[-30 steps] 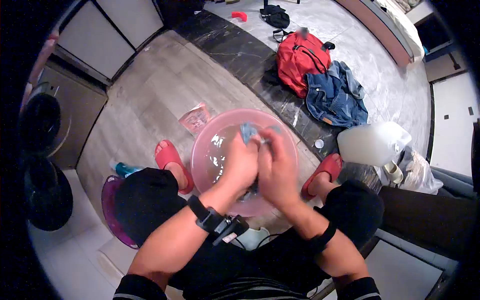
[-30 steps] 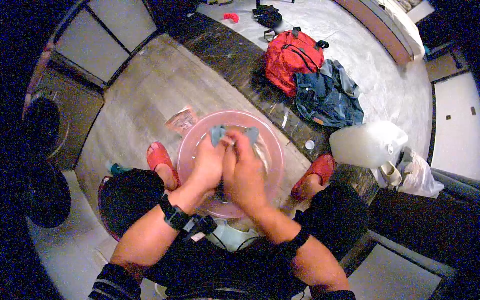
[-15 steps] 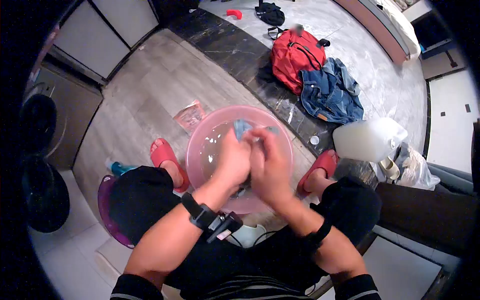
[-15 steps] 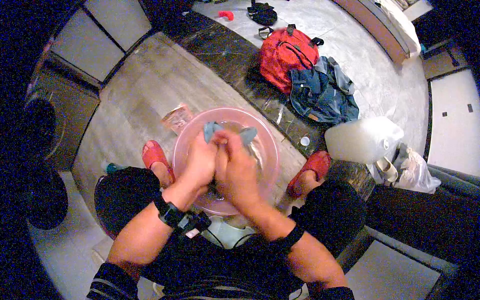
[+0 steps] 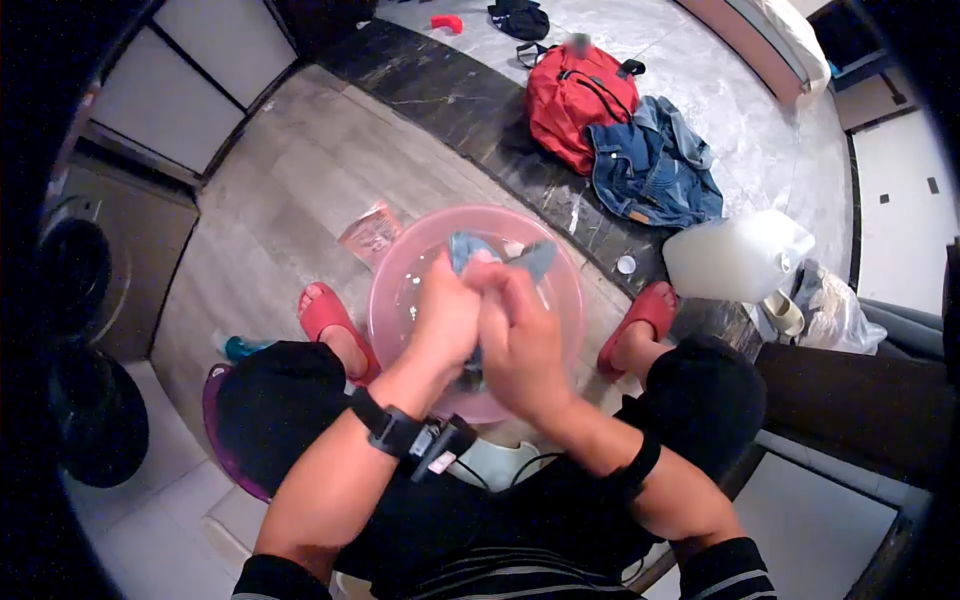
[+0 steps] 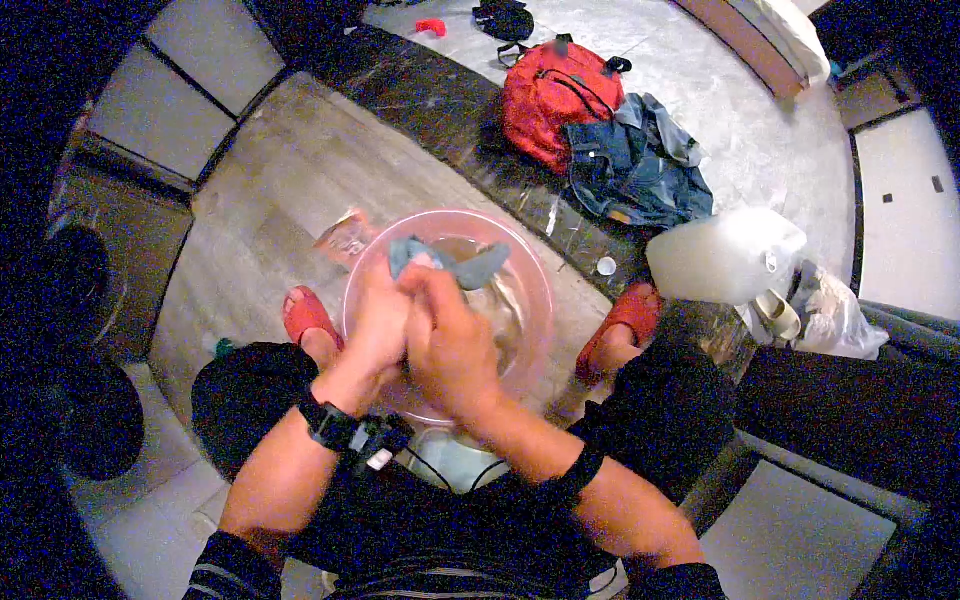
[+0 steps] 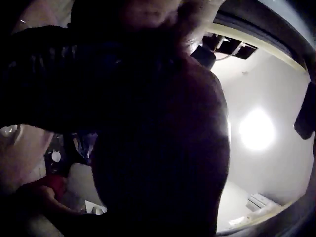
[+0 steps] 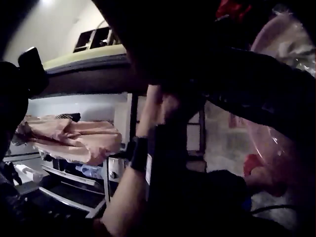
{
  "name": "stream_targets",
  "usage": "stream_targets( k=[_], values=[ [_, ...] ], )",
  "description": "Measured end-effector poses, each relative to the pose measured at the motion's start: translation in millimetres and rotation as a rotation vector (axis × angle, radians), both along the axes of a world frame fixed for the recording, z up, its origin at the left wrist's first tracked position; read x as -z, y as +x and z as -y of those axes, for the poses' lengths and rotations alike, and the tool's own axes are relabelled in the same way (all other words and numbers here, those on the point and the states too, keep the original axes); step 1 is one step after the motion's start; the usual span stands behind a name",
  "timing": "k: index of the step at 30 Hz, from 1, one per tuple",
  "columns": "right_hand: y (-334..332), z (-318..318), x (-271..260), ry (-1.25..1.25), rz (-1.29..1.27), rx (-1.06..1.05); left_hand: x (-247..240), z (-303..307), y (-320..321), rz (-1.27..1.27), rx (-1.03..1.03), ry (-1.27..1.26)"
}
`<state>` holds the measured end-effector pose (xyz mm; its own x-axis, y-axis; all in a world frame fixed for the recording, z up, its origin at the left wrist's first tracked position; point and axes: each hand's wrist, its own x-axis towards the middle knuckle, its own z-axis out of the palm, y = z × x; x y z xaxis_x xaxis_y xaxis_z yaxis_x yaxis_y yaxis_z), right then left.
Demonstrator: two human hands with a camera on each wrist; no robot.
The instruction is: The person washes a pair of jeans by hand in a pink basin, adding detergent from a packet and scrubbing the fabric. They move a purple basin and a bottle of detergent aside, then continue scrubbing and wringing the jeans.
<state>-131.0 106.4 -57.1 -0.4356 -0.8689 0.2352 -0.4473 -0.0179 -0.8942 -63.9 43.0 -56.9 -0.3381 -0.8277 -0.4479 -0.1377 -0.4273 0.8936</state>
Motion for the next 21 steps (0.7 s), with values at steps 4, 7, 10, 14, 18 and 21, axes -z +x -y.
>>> stream_targets(
  k=[4, 7, 10, 14, 18, 21],
  values=[
    [-36.5, 23.8, -14.2, 0.222, 0.127, 0.159, -0.4, -13.1, -6.5, 0.07, 0.044, -0.19],
    [-6.0, -1.0, -5.9, 0.143, 0.049, 0.03, 0.2, -5.0, -0.1, -0.01, -0.005, -0.053],
    [-20.1, 14.1, -4.0, 0.13, 0.101, 0.044, -3.4, -11.6, -3.4, -0.088, -0.044, -0.093],
    [-13.4, 5.5, -13.0, 0.142, 0.051, 0.075, -0.7, -3.7, -0.4, -0.043, 0.02, -0.105],
    [-21.1, 12.3, -3.6, 0.167, 0.062, 0.029, -4.8, -10.0, -4.1, -0.067, -0.036, -0.089],
    [-18.7, 11.4, -15.5, 0.114, 0.03, 0.077, 0.1, -2.3, -0.6, -0.05, 0.061, -0.156]
  ],
)
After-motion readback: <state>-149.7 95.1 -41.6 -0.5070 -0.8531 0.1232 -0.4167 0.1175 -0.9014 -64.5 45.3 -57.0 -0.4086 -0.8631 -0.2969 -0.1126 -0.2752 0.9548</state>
